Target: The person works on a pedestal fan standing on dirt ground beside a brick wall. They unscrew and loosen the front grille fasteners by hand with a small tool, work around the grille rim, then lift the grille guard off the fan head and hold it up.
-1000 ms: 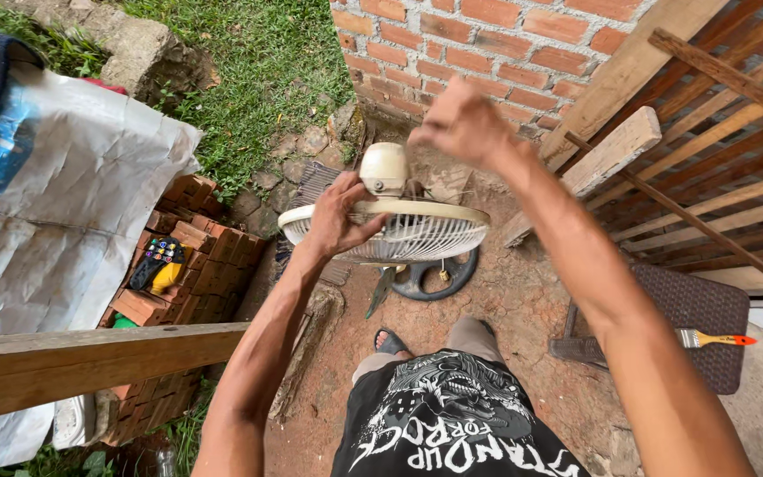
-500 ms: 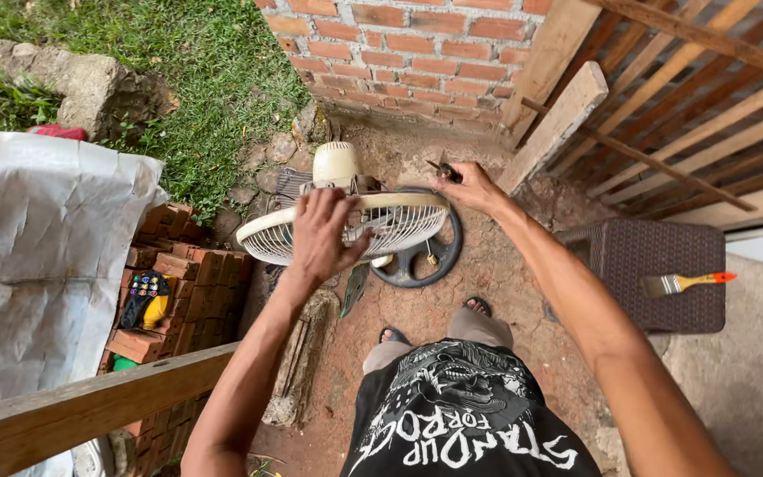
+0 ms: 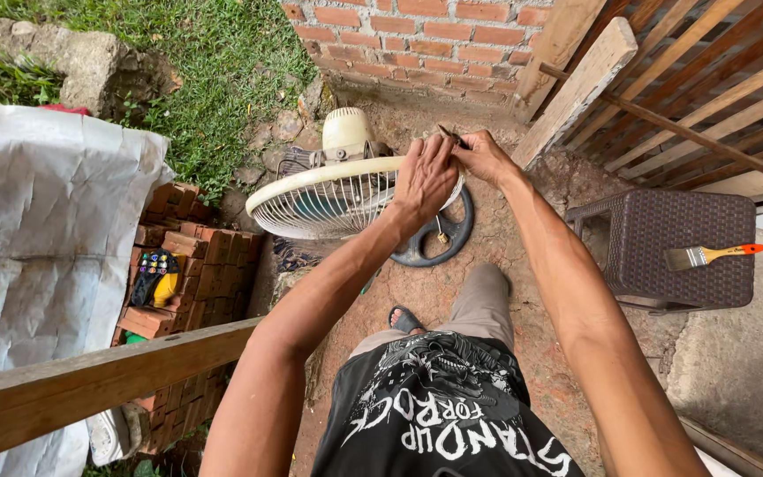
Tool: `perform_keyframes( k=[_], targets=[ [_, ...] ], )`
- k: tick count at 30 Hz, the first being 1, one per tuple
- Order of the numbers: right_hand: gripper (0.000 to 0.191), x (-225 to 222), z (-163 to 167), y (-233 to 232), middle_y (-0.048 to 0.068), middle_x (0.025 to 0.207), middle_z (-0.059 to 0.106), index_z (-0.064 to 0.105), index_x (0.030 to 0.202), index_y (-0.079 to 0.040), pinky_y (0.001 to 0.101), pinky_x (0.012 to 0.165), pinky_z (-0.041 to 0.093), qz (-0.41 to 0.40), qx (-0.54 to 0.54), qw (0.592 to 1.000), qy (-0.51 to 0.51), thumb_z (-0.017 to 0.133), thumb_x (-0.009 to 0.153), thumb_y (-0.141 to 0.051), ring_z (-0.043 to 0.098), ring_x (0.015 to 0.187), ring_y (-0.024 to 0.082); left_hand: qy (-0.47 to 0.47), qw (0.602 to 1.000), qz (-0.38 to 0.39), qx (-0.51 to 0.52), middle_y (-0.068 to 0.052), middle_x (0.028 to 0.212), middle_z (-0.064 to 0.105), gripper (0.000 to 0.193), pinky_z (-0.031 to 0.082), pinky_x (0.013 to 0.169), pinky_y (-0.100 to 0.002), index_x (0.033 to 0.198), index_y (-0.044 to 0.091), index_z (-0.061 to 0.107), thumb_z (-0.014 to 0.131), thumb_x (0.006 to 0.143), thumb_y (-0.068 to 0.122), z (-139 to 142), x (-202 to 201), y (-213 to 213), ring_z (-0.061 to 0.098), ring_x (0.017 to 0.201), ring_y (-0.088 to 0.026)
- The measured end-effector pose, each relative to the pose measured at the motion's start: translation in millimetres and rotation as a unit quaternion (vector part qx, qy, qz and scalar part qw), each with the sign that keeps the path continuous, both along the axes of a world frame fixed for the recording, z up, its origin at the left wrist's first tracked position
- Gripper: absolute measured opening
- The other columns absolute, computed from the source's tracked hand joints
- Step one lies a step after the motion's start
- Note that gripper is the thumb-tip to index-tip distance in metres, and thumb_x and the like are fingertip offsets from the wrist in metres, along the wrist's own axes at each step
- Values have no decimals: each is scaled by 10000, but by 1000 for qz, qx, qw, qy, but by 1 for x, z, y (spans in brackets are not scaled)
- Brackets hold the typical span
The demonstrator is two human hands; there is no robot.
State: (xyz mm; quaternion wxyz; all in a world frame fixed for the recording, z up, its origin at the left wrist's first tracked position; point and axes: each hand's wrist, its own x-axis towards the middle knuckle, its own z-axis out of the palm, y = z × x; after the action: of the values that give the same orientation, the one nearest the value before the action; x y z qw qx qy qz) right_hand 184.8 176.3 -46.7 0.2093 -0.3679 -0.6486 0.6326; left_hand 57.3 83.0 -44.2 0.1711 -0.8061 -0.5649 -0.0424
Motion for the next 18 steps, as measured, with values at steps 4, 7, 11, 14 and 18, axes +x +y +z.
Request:
perform_keyframes(
  k=[4,7,11,14,18],
  targets=[
    [345,0,7,-4,-83,717,558,705,780,-69,263,559,342,18,56,998,-17,702,1028,-308,443,666,22,-18,999,-29,4,-133,1213,624,190,416,897,-403,910,49,733,616,874,195,-1,-1,1,540,1143,-250],
    [227,-2,15,-6,-85,682,641,728,793,-101,251,561,447,39,89,995,-30,694,947,-265,537,628,14,63,996,-18,-61,-105,1213,624,193,416,862,-379,882,67,754,620,824,194,2,-3,0,528,1074,-224],
    [208,-6,18,-2,-104,680,602,716,806,-96,269,568,410,77,128,989,-17,694,951,-245,483,629,19,80,995,-38,-46,-79,1208,622,156,415,837,-357,831,94,759,644,864,193,7,-11,-3,511,1051,-200],
    [227,-10,11,0,-114,710,540,649,788,-82,280,566,389,101,119,987,28,705,949,-231,449,675,14,125,988,-39,-82,-56,1140,618,135,416,813,-365,792,117,761,664,848,192,8,-14,-7,510,1051,-210],
    [369,-12,2,1,-99,713,453,511,740,-43,290,552,355,105,151,982,33,731,960,-241,402,716,17,187,978,-58,-69,-48,1026,617,111,415,760,-384,806,143,768,704,795,232,6,-11,-11,518,1010,-235]
  ],
)
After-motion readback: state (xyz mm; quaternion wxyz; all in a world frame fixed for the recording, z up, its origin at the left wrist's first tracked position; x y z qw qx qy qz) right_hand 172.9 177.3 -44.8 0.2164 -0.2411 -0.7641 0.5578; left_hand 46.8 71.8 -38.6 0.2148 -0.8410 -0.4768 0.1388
